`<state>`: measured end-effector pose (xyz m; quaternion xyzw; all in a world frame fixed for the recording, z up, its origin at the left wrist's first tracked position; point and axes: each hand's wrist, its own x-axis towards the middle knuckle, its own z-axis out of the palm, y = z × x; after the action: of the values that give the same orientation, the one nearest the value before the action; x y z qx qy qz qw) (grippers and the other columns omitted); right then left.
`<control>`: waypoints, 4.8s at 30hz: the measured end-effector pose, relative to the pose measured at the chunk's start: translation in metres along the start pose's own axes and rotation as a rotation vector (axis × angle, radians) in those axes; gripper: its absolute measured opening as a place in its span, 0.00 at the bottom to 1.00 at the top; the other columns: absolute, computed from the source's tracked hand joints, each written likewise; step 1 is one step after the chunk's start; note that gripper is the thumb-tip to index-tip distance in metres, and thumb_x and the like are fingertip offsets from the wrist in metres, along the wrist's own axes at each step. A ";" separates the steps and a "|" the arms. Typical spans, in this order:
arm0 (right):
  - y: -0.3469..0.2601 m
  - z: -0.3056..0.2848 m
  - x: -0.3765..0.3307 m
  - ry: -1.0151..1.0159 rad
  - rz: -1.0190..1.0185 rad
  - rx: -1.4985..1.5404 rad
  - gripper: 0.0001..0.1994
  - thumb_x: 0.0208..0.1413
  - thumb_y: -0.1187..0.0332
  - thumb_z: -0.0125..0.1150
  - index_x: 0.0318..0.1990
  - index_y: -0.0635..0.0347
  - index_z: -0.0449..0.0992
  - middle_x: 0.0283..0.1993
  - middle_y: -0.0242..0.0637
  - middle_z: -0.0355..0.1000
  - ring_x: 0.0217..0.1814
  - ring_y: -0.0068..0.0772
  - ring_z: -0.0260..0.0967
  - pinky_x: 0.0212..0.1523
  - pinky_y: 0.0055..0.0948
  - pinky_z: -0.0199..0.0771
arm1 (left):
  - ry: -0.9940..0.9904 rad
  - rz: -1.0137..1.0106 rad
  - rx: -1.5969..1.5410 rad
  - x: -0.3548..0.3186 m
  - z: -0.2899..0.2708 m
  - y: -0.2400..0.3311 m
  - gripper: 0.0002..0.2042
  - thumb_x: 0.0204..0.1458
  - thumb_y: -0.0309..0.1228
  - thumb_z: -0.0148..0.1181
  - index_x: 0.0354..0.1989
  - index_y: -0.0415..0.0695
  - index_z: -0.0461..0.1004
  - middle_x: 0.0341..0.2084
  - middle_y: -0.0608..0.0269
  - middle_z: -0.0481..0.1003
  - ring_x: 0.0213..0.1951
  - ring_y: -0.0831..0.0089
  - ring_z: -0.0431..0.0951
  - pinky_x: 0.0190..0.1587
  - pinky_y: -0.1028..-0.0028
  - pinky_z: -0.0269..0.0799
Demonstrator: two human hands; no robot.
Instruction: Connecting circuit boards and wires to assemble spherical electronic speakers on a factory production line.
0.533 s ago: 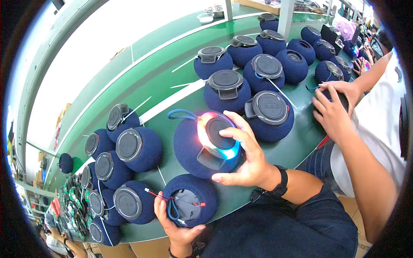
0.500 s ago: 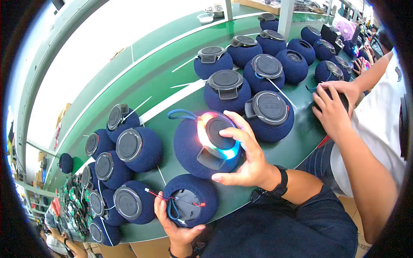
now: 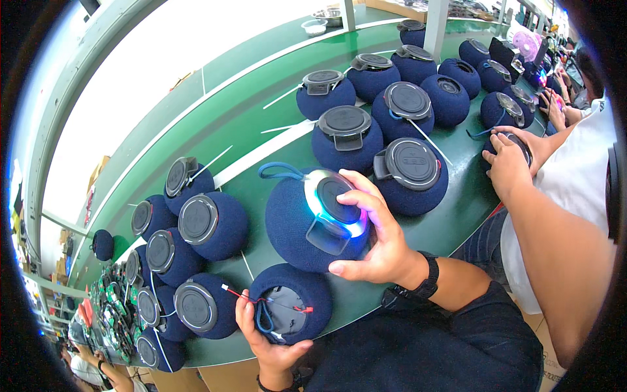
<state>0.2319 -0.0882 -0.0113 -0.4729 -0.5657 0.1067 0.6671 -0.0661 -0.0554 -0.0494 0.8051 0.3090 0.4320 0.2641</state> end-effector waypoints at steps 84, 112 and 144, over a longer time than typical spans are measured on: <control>-0.007 -0.005 0.000 -0.002 0.806 1.277 0.60 0.41 0.14 0.51 0.77 0.43 0.55 0.78 0.36 0.57 0.79 0.41 0.54 0.78 0.51 0.49 | -0.042 0.048 -0.044 0.013 -0.010 0.009 0.56 0.42 0.62 0.75 0.72 0.38 0.57 0.70 0.39 0.60 0.70 0.43 0.61 0.71 0.51 0.55; 0.074 0.130 0.187 0.072 0.335 -0.620 0.55 0.39 0.48 0.82 0.69 0.67 0.54 0.68 0.57 0.56 0.70 0.60 0.58 0.72 0.50 0.59 | -0.052 0.071 -0.108 0.010 -0.011 0.002 0.56 0.33 0.49 0.85 0.72 0.43 0.58 0.70 0.39 0.58 0.70 0.43 0.61 0.72 0.52 0.56; 0.158 0.154 0.199 -0.172 0.201 -0.397 0.34 0.62 0.70 0.58 0.73 0.72 0.53 0.74 0.66 0.55 0.79 0.59 0.51 0.78 0.41 0.50 | -0.054 0.024 -0.131 0.019 -0.015 0.006 0.57 0.33 0.49 0.85 0.72 0.40 0.57 0.70 0.37 0.59 0.71 0.43 0.61 0.73 0.53 0.56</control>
<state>0.2291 0.2092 -0.0133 -0.6380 -0.5802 0.0993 0.4965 -0.0688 -0.0433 -0.0279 0.8010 0.2632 0.4326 0.3192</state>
